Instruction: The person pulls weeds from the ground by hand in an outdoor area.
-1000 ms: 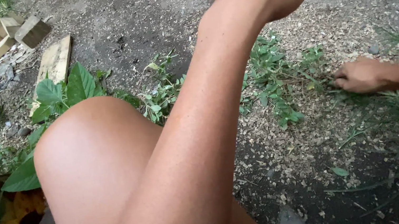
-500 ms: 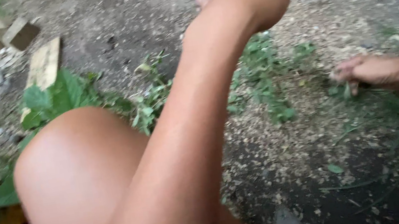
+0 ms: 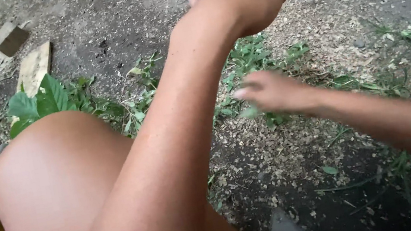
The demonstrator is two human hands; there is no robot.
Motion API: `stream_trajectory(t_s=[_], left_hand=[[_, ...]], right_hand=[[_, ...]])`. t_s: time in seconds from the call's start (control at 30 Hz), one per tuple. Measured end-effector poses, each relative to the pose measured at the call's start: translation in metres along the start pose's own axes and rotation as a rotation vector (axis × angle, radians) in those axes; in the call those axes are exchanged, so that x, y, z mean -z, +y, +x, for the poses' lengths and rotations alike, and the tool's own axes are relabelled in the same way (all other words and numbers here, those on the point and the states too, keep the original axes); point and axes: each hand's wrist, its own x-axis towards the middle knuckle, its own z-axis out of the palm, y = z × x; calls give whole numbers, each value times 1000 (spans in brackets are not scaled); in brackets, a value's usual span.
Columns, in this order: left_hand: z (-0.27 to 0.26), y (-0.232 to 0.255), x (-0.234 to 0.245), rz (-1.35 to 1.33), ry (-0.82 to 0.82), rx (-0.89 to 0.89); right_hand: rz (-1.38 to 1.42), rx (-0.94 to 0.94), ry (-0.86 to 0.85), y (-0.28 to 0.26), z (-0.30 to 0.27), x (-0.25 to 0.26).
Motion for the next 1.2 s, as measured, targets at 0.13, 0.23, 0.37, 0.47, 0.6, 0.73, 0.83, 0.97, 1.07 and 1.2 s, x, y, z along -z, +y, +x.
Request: stream_trajectory(t_s=[0.13,0.23,0.37,0.47,0.6,0.73,0.83,0.97,1.07,1.2], left_hand=[[4,2,-2,-10,5,-6],[-1,-1,0,-16,-9,4],[-8,0,5,-17,-5,-1],[-1,-1,-1,-11,-30,-15],[0,-4,-3,-24,56,-30],[-2,-3,-1,-3,29,-36],[-4,-4,0,17,5,-28],[-5,-4,0,-9,12,-28],[-5,2,0,-52,58,-23],[-10,1,5,-15,29,8]], right_hand=[[242,515,-227,-19,8,-22],[-245,62,28,-19,1,-3],[-766,-52,308,115,20,57],[-741,-439,277,161,15,86],[-845,-557,-15,168,8,85],[-572,-471,28,226,20,88],[-331,-355,162,257,22,98],[-115,-406,120,271,20,108],[-39,-216,142,291,10,112],[93,-345,313,227,-7,94]])
